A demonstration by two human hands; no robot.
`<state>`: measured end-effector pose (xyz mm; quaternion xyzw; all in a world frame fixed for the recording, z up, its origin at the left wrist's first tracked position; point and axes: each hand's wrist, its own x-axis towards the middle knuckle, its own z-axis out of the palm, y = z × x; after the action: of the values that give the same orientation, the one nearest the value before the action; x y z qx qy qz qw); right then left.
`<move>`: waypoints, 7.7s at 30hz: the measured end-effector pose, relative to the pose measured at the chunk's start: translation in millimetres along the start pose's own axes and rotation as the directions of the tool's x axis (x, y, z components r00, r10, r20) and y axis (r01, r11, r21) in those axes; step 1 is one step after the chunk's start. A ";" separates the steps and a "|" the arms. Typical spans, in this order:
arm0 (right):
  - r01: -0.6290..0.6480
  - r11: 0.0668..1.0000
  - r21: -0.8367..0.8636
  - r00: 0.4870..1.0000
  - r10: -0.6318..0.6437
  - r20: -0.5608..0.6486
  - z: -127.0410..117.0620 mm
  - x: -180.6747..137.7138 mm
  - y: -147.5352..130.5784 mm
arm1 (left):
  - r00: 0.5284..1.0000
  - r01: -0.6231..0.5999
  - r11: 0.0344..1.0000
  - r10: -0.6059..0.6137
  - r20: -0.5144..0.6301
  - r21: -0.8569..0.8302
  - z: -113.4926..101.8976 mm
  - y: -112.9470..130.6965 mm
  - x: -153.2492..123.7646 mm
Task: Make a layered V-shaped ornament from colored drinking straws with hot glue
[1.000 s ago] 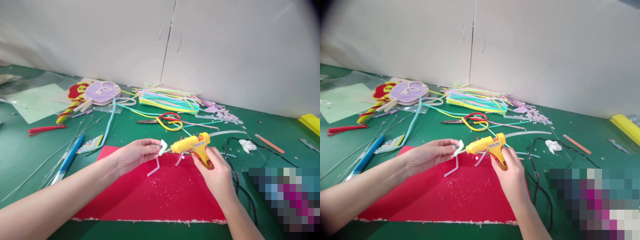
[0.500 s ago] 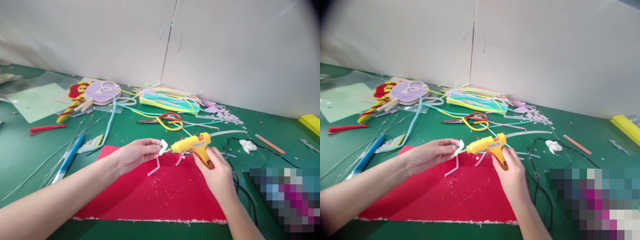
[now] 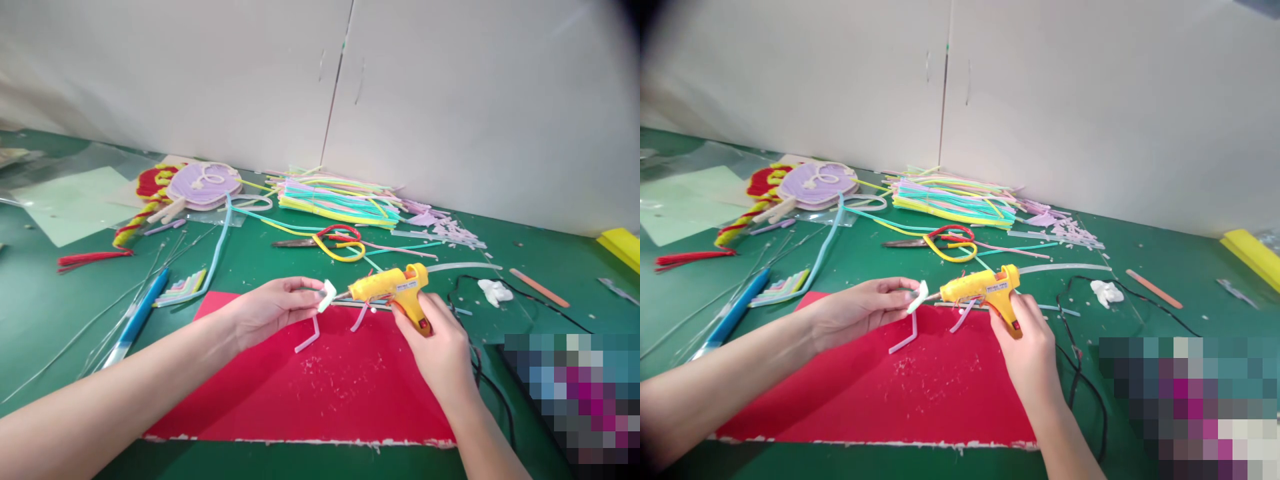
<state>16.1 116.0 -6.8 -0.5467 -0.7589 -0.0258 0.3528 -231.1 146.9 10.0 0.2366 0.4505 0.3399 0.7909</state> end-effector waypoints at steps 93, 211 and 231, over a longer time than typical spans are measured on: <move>0.013 1.000 -0.007 1.000 -0.013 0.026 1.4 -1.9 -3.4 | 0.996 -0.089 0.996 0.089 -0.010 -0.030 3.9 -2.2 1.1; -0.307 0.941 -0.144 0.951 0.298 -0.079 11.2 0.2 43.3 | 0.983 -0.152 0.933 0.109 0.146 0.327 8.1 -1.9 -6.7; -0.458 0.845 0.276 0.815 0.275 0.510 22.3 -3.5 -78.1 | 0.867 -0.461 0.723 0.490 0.089 0.515 11.5 28.1 -35.3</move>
<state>-60.9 91.4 1.5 -0.5951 -0.6868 0.3217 0.2657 -243.0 138.0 54.2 0.5393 0.4703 0.4029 0.5707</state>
